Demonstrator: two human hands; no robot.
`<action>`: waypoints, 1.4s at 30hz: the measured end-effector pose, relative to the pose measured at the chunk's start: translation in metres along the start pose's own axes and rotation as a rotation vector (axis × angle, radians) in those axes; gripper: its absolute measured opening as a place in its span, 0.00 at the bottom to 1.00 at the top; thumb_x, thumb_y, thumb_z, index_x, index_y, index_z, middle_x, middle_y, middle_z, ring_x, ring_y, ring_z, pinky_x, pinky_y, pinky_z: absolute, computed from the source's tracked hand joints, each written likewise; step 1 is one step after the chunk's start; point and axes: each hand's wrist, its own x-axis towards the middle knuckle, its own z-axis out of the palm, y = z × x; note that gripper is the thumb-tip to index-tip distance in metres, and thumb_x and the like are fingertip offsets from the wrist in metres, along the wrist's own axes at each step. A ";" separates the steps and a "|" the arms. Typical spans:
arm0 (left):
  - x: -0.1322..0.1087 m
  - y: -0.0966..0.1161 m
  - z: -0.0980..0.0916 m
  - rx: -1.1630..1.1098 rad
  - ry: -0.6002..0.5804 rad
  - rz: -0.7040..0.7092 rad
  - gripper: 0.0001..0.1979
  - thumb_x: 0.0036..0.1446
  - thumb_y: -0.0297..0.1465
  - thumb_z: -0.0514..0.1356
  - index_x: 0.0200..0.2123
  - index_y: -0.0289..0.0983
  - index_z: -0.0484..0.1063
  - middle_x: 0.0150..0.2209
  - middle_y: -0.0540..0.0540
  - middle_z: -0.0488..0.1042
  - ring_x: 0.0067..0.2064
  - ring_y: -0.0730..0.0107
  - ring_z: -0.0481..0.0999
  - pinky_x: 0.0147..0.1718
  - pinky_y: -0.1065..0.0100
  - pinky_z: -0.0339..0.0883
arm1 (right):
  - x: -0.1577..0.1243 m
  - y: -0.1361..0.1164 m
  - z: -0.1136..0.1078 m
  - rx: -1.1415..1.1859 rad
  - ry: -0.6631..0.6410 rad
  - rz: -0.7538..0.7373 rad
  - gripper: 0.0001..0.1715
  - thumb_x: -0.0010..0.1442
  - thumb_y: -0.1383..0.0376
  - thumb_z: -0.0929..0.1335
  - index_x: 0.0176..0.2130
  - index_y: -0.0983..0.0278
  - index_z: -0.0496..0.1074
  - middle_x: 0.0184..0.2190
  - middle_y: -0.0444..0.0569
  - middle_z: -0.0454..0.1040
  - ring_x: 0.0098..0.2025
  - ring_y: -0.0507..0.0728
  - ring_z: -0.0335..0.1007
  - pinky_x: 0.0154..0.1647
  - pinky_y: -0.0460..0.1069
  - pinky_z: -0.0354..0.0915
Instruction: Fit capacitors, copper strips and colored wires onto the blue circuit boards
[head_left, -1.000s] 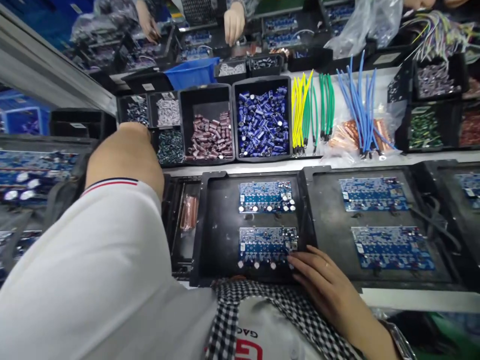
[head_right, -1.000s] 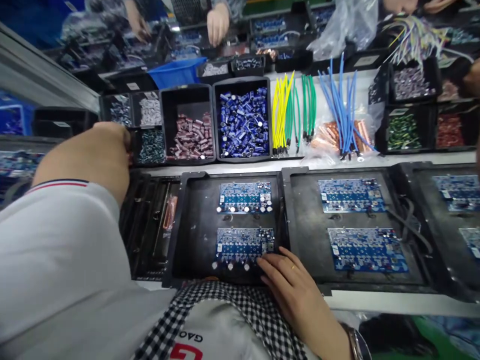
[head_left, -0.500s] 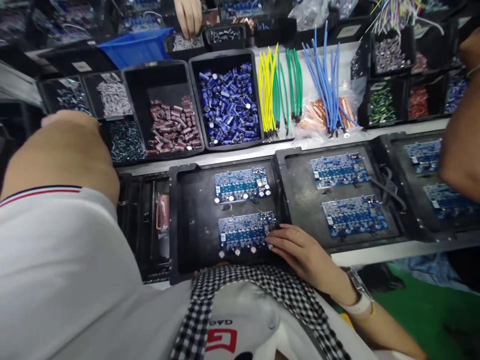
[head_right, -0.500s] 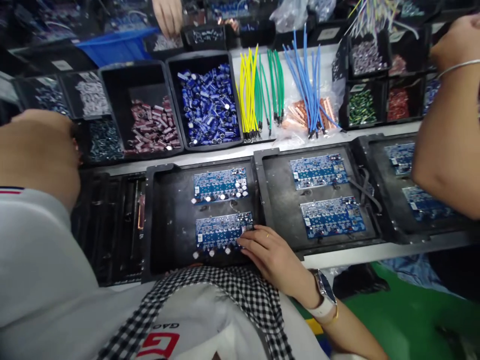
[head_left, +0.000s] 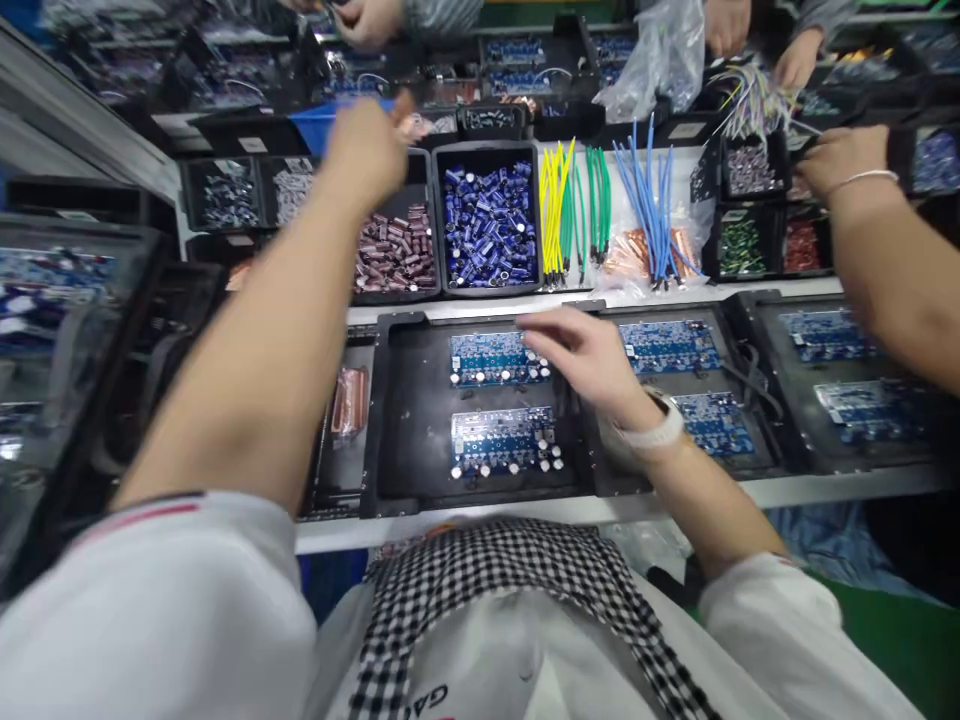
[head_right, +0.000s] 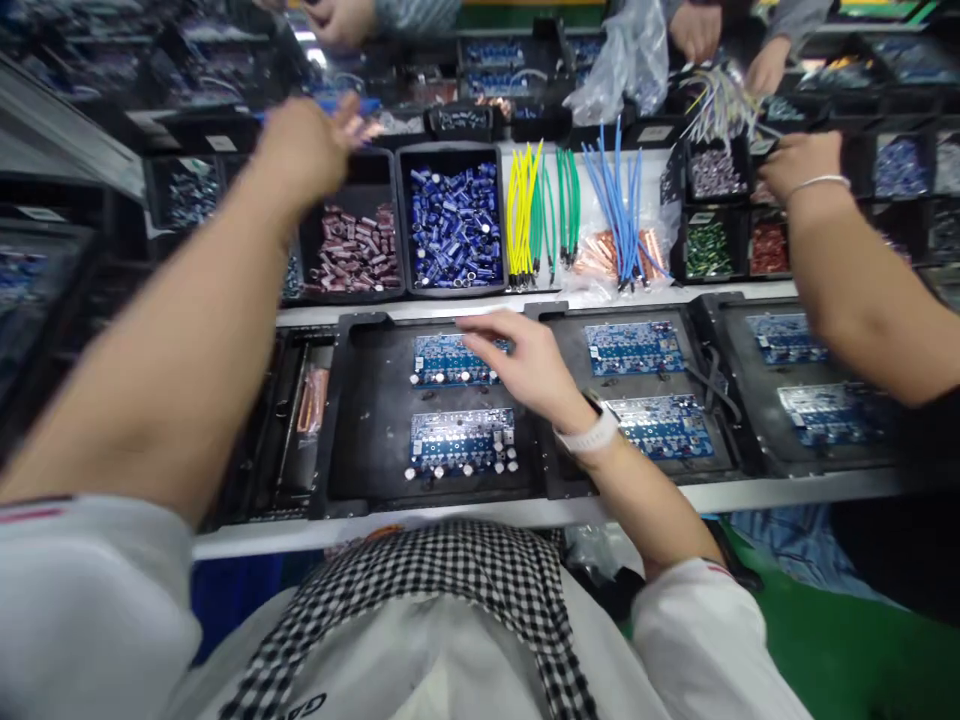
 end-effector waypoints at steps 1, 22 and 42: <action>-0.020 0.002 0.012 -0.011 -0.011 -0.008 0.14 0.68 0.33 0.56 0.42 0.25 0.73 0.42 0.42 0.74 0.45 0.63 0.74 0.52 0.54 0.66 | 0.012 0.003 0.005 0.132 0.039 0.064 0.13 0.62 0.61 0.71 0.48 0.61 0.76 0.45 0.48 0.80 0.42 0.53 0.78 0.50 0.54 0.73; -0.234 -0.028 0.028 -1.324 -0.518 -0.730 0.11 0.64 0.33 0.60 0.34 0.38 0.58 0.21 0.57 0.59 0.16 0.85 0.50 0.14 0.83 0.38 | -0.013 -0.018 0.057 -0.484 -0.196 -0.386 0.11 0.69 0.65 0.63 0.46 0.57 0.74 0.57 0.47 0.71 0.61 0.59 0.64 0.63 0.62 0.61; -0.278 -0.107 0.042 -0.840 -0.352 -0.800 0.12 0.63 0.41 0.57 0.37 0.38 0.64 0.25 0.55 0.65 0.17 0.83 0.53 0.13 0.81 0.44 | 0.042 0.068 0.063 -0.906 -0.518 -0.295 0.21 0.71 0.65 0.58 0.44 0.56 0.78 0.33 0.47 0.73 0.42 0.58 0.63 0.55 0.60 0.53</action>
